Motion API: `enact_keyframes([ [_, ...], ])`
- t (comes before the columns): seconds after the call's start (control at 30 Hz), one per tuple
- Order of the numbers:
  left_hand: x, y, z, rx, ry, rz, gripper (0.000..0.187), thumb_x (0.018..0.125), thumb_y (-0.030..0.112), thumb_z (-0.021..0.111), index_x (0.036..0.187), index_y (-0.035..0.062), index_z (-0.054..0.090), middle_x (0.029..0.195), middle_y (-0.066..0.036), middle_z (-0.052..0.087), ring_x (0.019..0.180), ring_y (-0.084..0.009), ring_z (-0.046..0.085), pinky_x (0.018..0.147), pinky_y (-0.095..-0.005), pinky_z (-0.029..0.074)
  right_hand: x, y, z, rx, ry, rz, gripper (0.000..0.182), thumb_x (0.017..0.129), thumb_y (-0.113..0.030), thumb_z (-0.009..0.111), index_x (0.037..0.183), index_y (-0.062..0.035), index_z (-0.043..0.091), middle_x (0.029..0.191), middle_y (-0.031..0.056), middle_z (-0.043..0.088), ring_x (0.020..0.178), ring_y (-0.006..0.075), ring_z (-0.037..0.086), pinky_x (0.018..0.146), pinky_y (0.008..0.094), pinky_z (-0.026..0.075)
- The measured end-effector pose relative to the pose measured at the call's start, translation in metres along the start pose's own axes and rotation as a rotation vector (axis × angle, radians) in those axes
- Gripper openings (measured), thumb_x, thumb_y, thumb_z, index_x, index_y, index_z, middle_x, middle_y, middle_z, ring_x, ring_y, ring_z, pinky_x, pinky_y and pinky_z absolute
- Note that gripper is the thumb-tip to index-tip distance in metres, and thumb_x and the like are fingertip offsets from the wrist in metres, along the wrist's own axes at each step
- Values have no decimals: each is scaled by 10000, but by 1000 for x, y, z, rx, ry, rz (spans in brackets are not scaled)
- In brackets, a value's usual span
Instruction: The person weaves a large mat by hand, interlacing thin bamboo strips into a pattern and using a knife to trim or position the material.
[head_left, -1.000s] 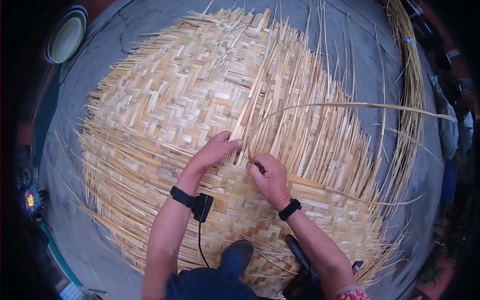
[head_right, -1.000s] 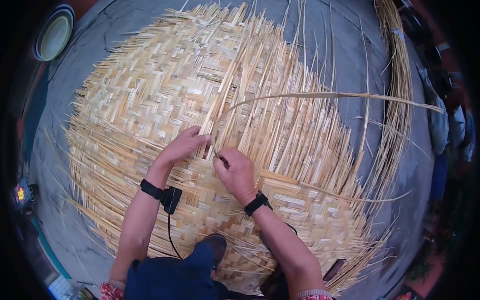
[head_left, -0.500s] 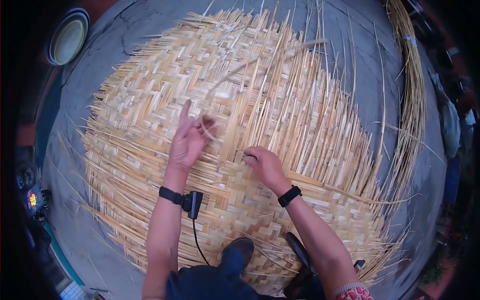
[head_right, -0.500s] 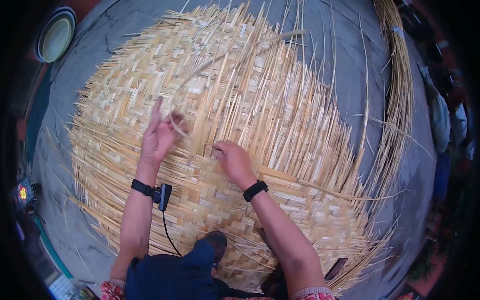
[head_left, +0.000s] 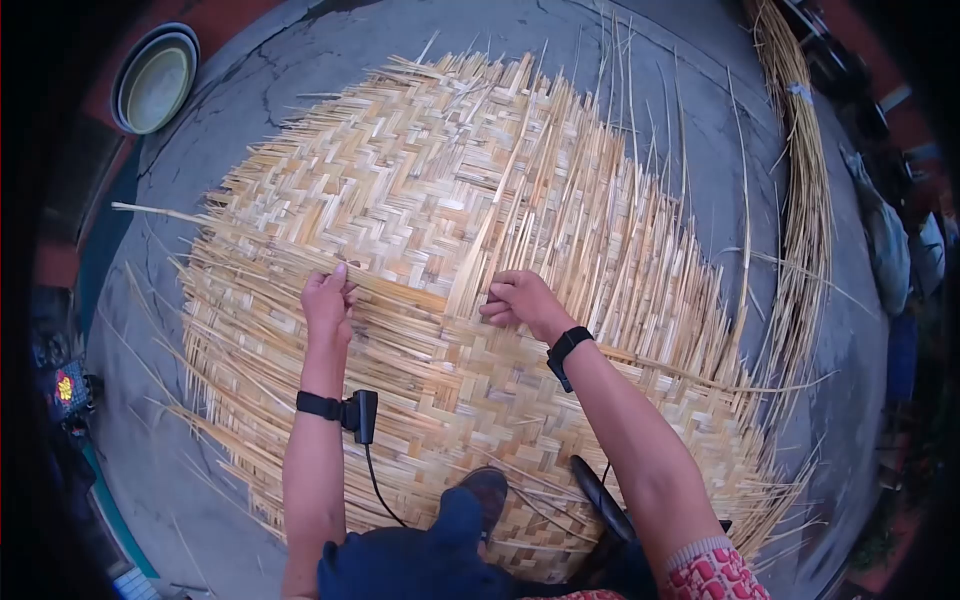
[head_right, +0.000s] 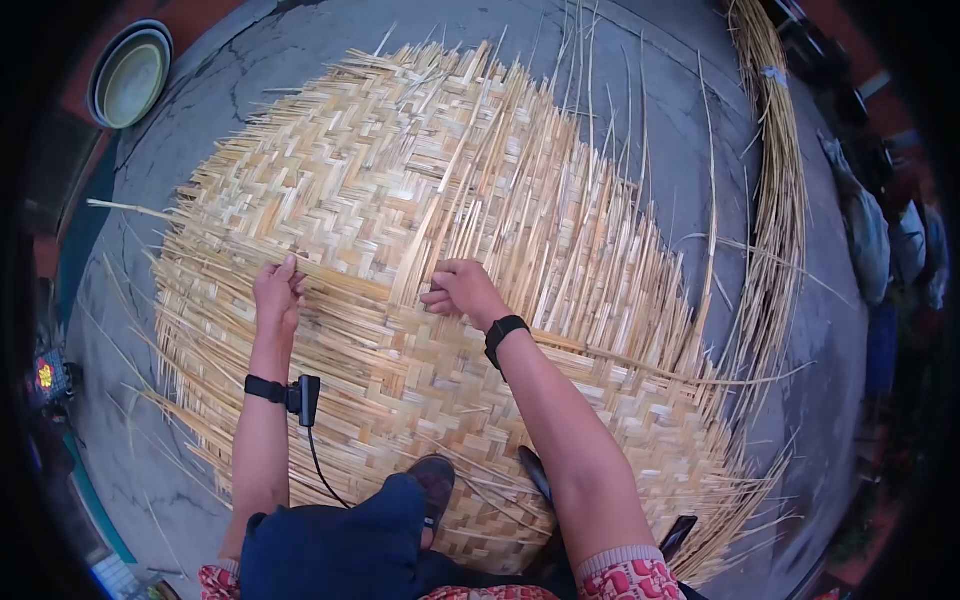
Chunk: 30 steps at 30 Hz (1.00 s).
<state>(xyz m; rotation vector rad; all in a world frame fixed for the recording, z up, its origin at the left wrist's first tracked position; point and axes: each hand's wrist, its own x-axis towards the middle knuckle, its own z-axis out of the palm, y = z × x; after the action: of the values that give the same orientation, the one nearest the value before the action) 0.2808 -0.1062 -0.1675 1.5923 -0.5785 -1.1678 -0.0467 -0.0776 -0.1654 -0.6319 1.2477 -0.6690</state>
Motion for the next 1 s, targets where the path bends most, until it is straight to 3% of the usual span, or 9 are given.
enact_keyframes([
  [0.27, 22, -26, -1, -44, 44, -105, 136, 979, 154, 719, 962, 82, 604, 813, -22, 659, 660, -85, 603, 493, -226, 414, 10, 18, 21, -60, 178, -59, 139, 1018, -102, 611, 1069, 25, 634, 920, 121, 707, 770, 178, 750, 607, 292, 623],
  [0.37, 33, -39, -2, 8, 34, -48, 187, 960, 126, 712, 1089, 32, 615, 870, -58, 690, 758, -144, 642, 661, -308, 499, 0, 31, 29, -483, 359, -225, 150, 977, -111, 677, 1056, 9, 634, 896, 109, 705, 769, 168, 739, 639, 292, 604],
  [0.43, 34, -45, 17, 869, 814, 859, 363, 924, 87, 683, 1267, 17, 585, 937, -91, 715, 896, -237, 657, 914, -429, 447, -20, 30, 36, -671, 366, -613, 236, 933, -109, 733, 1112, 1, 627, 936, 102, 711, 829, 172, 732, 712, 295, 590],
  [0.47, 20, -39, 27, 872, 810, 849, 363, 924, 87, 683, 1267, 17, 585, 937, -91, 715, 896, -237, 657, 914, -429, 447, -41, 20, 35, -634, 285, -601, 305, 912, -151, 745, 1156, -37, 599, 1013, 92, 707, 887, 243, 720, 768, 344, 568],
  [0.53, -20, -9, 54, 1004, -90, 1025, 388, 894, 74, 652, 1282, 65, 631, 995, -99, 724, 1009, -292, 640, 1016, -466, 335, -70, 14, 10, -676, 407, -709, 383, 913, -144, 743, 1233, -26, 569, 1072, 136, 683, 964, 277, 700, 838, 372, 553],
  [0.6, -22, -21, 69, 936, -543, 886, 163, 871, 31, 614, 930, 119, 738, 933, -80, 713, 952, -276, 652, 931, -461, 359, -84, 36, -53, -928, 621, -694, 293, 914, -45, 662, 1189, 12, 578, 1018, 165, 624, 942, 296, 633, 843, 388, 514],
  [0.67, -14, -40, 82, 1090, -619, 880, 168, 844, 39, 598, 874, 136, 733, 844, -63, 698, 895, -294, 655, 903, -484, 381, -99, 55, -110, -1103, 655, -460, 158, 919, -96, 621, 996, 28, 562, 884, 172, 556, 832, 329, 564, 771, 419, 469],
  [0.77, -13, -39, 90, 1065, -775, 742, 89, 883, 106, 652, 914, 131, 731, 884, -61, 685, 965, -283, 623, 873, -434, 387, -132, 49, -144, -1003, 277, -325, 162, 980, -145, 629, 928, 7, 615, 879, 180, 610, 852, 339, 614, 779, 405, 491],
  [1.0, -9, -39, 89, 1060, -861, 597, 98, 919, 154, 628, 972, 123, 704, 982, -65, 691, 1056, -276, 616, 947, -487, 386, -122, 29, -149, -761, 135, -103, 114, 893, -43, 722, 938, -7, 624, 768, 28, 626, 736, 125, 587, 697, 297, 496],
])
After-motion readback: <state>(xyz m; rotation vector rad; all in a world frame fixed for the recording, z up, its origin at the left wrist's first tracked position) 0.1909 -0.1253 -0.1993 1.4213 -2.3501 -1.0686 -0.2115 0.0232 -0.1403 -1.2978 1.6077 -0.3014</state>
